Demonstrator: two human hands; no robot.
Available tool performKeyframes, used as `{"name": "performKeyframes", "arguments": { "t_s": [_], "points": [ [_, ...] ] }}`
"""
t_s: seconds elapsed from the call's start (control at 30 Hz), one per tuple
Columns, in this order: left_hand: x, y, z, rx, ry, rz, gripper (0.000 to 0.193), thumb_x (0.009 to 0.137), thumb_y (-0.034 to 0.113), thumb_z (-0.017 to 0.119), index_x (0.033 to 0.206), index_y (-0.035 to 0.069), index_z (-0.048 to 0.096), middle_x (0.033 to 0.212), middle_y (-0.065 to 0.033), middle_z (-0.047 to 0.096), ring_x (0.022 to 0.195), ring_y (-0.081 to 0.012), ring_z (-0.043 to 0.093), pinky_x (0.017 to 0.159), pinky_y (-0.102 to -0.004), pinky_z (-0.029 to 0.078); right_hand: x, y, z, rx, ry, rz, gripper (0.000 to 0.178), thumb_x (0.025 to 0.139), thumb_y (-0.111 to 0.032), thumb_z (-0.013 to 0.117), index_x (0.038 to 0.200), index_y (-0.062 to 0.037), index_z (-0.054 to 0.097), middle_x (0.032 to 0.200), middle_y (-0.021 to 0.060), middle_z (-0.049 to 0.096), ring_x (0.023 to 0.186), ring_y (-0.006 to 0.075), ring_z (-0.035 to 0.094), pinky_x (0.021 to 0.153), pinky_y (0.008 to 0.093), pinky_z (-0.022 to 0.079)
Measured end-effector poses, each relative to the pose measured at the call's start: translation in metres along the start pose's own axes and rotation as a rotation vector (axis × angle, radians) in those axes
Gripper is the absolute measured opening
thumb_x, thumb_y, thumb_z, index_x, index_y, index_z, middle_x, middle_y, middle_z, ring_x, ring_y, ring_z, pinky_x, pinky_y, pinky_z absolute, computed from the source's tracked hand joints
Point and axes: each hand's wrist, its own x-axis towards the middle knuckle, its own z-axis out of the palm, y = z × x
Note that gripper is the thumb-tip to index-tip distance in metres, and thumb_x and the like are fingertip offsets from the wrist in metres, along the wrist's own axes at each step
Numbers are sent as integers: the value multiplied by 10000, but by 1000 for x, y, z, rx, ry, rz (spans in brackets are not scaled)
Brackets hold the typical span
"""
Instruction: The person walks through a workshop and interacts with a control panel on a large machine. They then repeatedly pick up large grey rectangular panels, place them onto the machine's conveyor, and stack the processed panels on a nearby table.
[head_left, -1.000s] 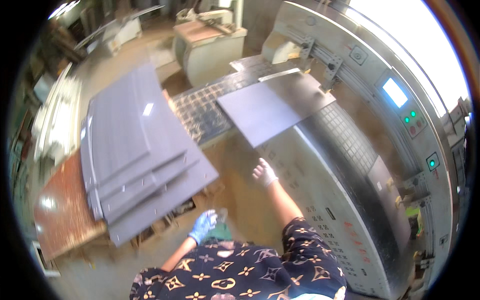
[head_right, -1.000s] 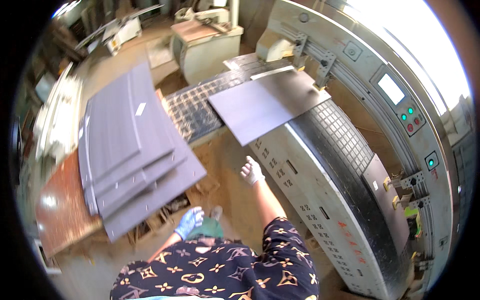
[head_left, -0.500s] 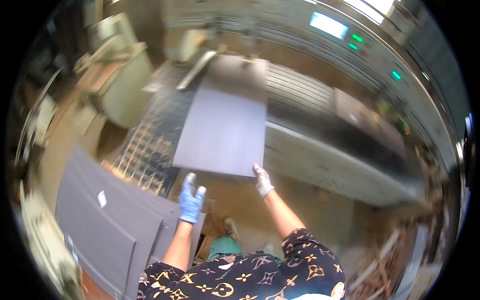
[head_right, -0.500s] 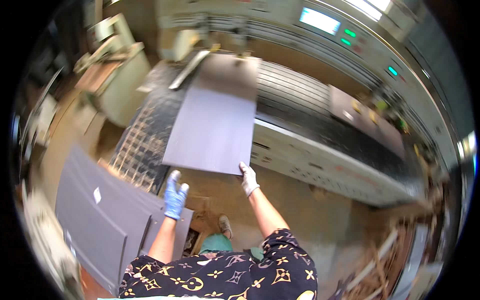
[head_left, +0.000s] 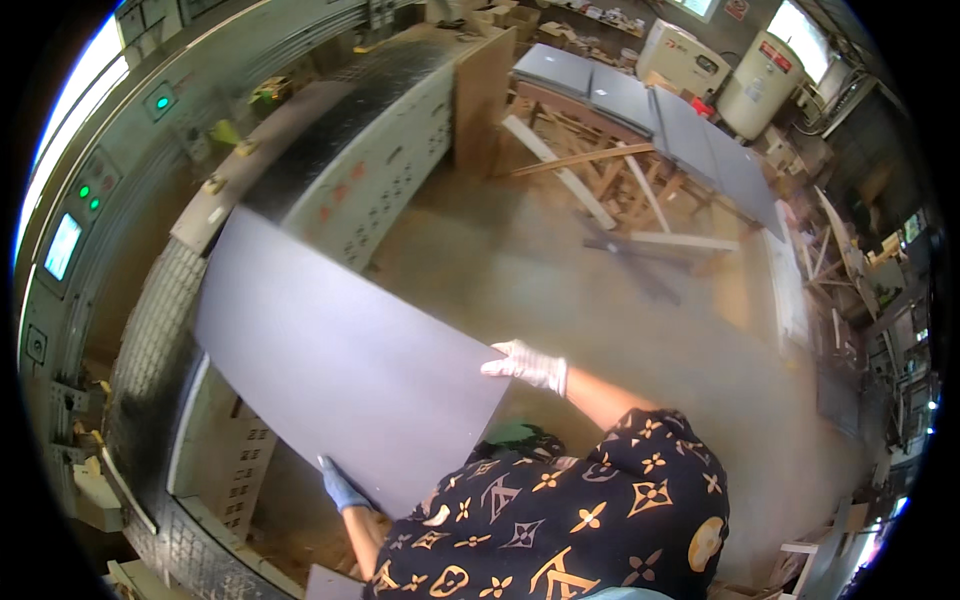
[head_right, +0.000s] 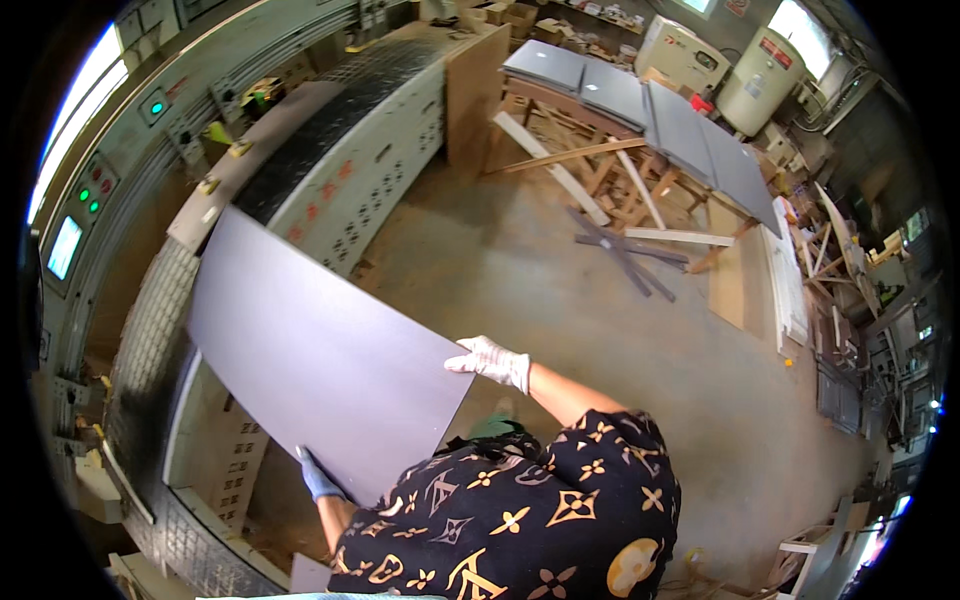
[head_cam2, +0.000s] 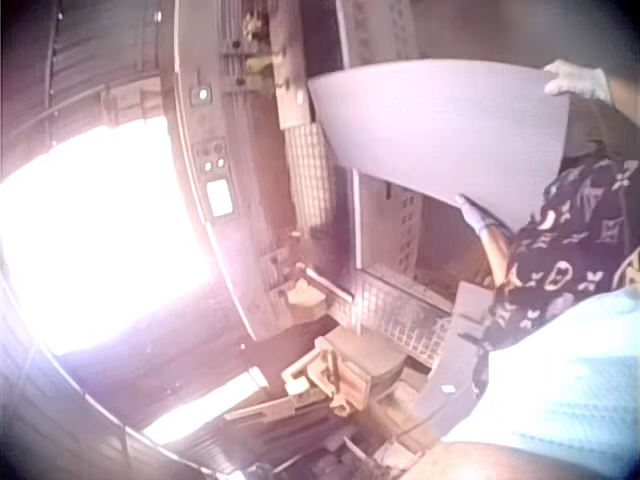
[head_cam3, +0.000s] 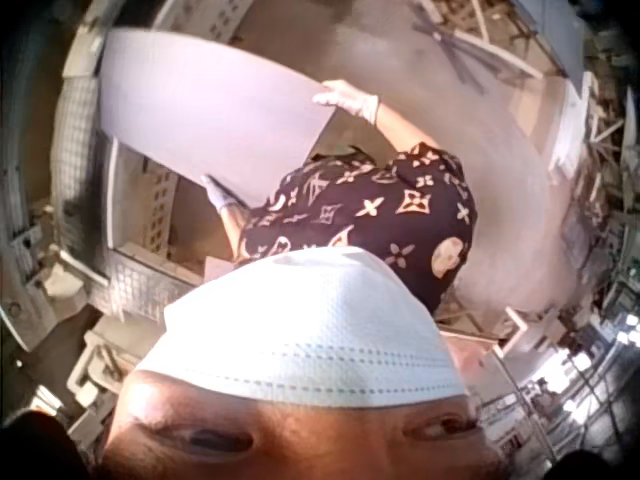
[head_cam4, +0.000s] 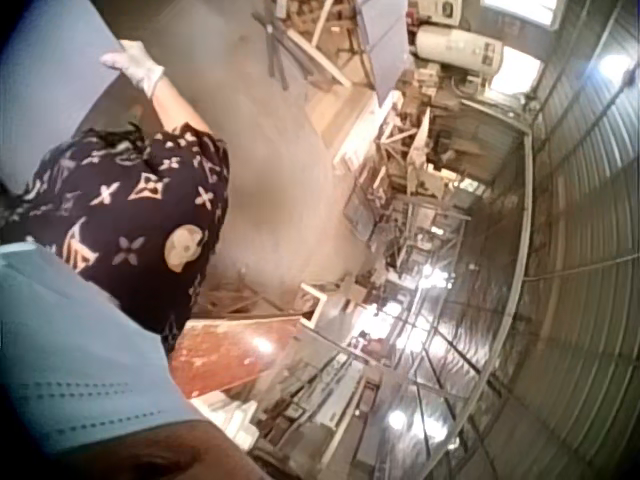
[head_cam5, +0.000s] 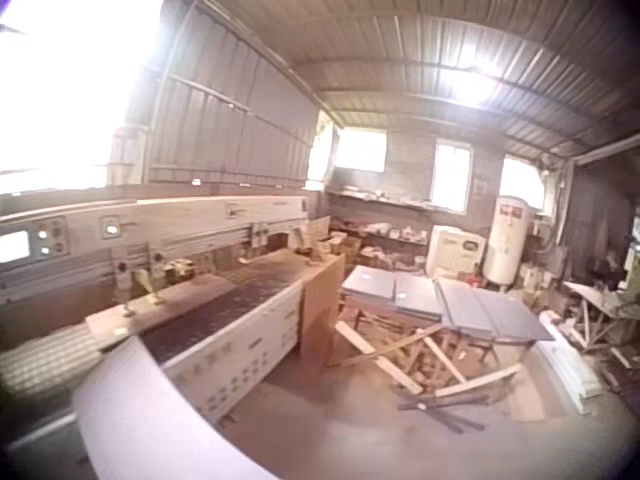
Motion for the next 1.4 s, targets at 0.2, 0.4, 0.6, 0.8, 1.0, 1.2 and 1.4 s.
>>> {"name": "performKeyframes", "arguments": {
  "t_s": [0.2,0.4,0.6,0.8,1.0,1.2,1.4],
  "points": [
    [20,-67,209,184,-235,-18,577,816,485,457,1157,20,481,1086,-117,545,926,-211,535,844,-337,415,-130,13,-160,63,400,-129,452,743,-217,629,1086,52,507,968,45,582,874,108,522,777,240,416],
    [19,-114,419,569,-455,43,540,791,511,518,1034,31,563,876,-36,571,761,-133,495,687,-294,430,-215,64,-252,222,769,-236,348,750,-210,600,987,42,558,860,16,579,778,91,506,712,227,416],
    [39,-155,610,796,-658,111,545,800,504,501,964,-8,585,844,-56,597,741,-139,500,681,-312,421,-214,51,-324,253,1021,-119,441,766,-293,561,1050,42,521,938,55,557,821,152,521,748,244,408],
    [110,-197,841,1036,-941,23,626,816,510,441,1193,11,445,1166,-127,497,1056,-246,467,913,-346,342,-125,26,-445,452,1205,-368,387,776,-197,594,1076,28,496,954,61,553,863,150,522,745,270,445],
    [165,-167,1020,905,-1134,67,584,837,378,472,1281,35,310,1247,-123,419,1035,-239,477,889,-335,366,-25,6,-606,816,999,-360,374,786,-215,572,1094,-23,485,1007,73,537,887,184,526,732,302,444],
    [195,-122,1047,723,-850,185,549,801,251,588,1256,76,335,960,-53,526,699,-126,485,583,-267,433,56,-79,-749,812,1084,-265,354,737,-294,610,1035,-133,507,999,25,541,823,193,548,606,332,478],
    [293,-120,887,538,-321,49,478,791,232,593,1215,103,411,980,-44,533,747,-139,512,609,-302,463,126,-140,-939,675,1104,-87,499,706,-294,627,1152,-185,433,1203,15,412,1079,259,388,842,471,373]
  ]
}}
